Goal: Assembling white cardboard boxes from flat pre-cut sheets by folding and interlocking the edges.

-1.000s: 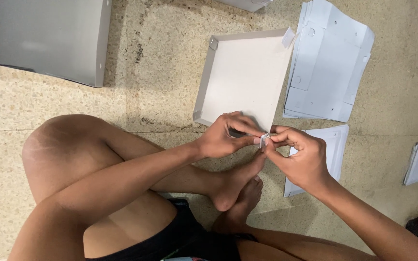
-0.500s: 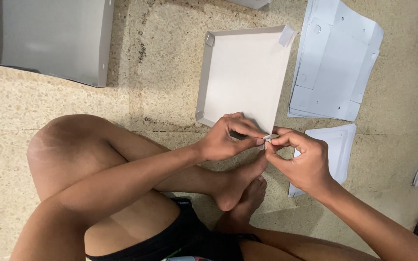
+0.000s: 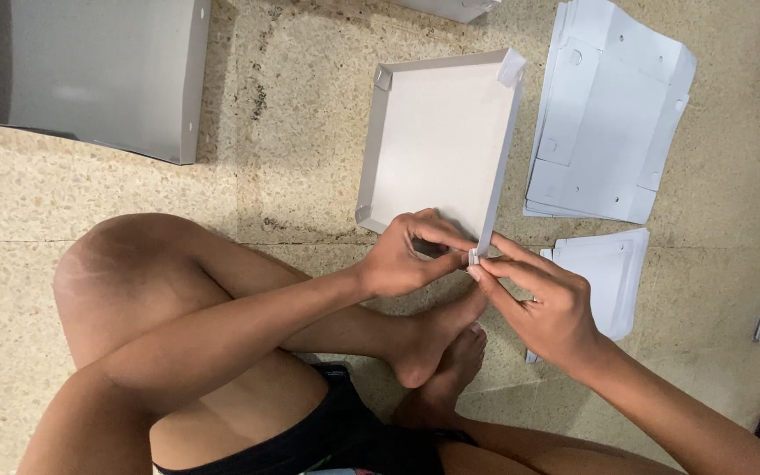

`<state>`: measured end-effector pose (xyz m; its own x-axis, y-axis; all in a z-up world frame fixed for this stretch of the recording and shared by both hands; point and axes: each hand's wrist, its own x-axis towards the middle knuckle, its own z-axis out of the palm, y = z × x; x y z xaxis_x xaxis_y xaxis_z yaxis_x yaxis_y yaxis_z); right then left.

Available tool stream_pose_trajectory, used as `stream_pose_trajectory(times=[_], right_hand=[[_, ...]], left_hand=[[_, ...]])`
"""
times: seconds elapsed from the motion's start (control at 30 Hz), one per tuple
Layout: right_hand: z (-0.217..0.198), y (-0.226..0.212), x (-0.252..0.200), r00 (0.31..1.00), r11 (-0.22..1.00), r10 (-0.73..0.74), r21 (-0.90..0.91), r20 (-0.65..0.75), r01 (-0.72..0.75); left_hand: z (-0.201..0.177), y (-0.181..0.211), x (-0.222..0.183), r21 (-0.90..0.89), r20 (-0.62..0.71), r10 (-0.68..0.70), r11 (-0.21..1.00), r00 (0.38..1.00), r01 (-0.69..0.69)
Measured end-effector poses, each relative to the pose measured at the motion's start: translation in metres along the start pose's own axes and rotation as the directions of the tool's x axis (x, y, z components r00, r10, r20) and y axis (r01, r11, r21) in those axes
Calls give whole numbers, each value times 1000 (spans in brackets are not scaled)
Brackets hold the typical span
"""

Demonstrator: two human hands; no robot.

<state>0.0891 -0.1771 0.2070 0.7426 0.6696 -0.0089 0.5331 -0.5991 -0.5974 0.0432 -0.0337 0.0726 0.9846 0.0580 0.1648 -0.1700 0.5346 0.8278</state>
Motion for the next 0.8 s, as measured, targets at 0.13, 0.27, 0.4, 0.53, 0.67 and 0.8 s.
stream_pose_trajectory(times=[0.13, 0.27, 0.4, 0.53, 0.67, 0.8], right_hand=[[-1, -8, 5, 986, 985, -147, -75, 77, 153], [0, -17, 12, 953, 954, -239, -138, 187, 266], [4, -9, 6, 928, 911, -326, -203, 182, 360], [4, 16, -9, 936, 929, -294, -172, 193, 327], [-2, 20, -5, 963, 974, -200, -71, 181, 215], [-1, 17, -8, 982, 992, -122, -17, 143, 125]], left_hand=[[-1, 2, 1, -56, -35, -35, 998, 999, 33], [-3, 1, 2, -37, -64, -90, 995, 994, 88], [-5, 8, 2, -32, -65, -99, 995, 993, 97], [-5, 4, 1, 12, -56, -109, 994, 993, 110], [-7, 6, -2, 68, -40, -97, 993, 994, 100], [-8, 4, -2, 74, -33, -85, 993, 996, 87]])
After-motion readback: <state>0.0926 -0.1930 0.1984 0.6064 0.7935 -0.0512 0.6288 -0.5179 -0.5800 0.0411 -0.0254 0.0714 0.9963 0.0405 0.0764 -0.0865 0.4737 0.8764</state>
